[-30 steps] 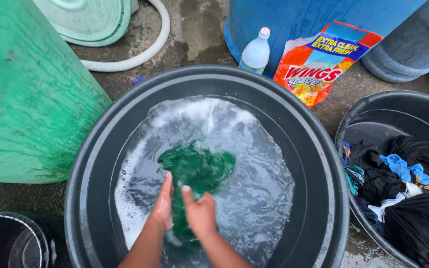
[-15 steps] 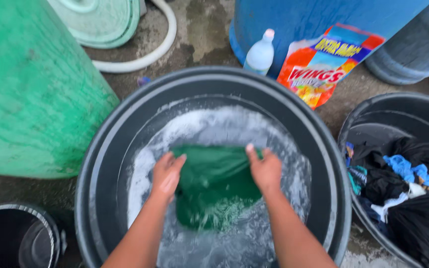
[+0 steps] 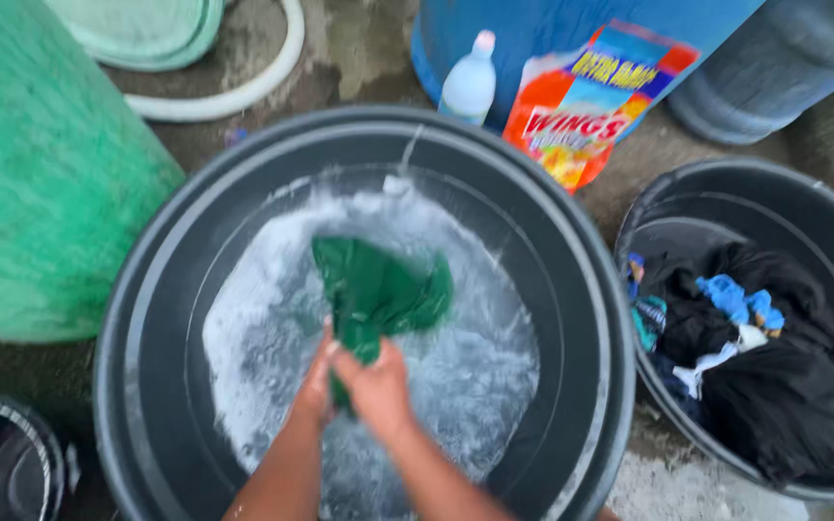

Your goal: The person scoops water into a basin using a dipper and scrubs clothes by hand in soapy water before rinsing them.

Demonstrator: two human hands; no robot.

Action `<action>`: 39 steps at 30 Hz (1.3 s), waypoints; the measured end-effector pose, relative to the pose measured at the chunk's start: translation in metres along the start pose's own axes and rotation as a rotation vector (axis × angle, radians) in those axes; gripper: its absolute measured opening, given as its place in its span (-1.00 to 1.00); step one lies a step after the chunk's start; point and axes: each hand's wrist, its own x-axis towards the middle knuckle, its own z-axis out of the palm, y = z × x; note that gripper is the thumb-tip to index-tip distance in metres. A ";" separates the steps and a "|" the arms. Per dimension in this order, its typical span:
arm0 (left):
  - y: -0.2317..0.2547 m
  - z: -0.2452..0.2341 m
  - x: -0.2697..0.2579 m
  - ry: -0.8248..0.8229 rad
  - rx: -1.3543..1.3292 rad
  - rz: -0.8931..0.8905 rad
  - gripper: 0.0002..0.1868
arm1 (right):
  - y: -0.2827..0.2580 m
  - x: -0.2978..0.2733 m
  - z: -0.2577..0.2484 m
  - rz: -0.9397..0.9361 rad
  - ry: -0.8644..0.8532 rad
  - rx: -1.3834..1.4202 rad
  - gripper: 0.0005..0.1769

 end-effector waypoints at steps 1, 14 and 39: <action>-0.004 -0.003 0.002 -0.129 -0.159 0.048 -0.03 | -0.006 -0.015 0.011 -0.081 0.001 0.046 -0.66; 0.036 0.003 -0.063 0.020 -0.111 0.269 -0.40 | 0.087 0.029 -0.156 -0.139 0.733 -0.616 -0.08; 0.127 0.052 -0.106 0.120 0.327 0.064 -0.58 | -0.006 0.068 -0.166 0.682 -0.133 -0.170 -0.44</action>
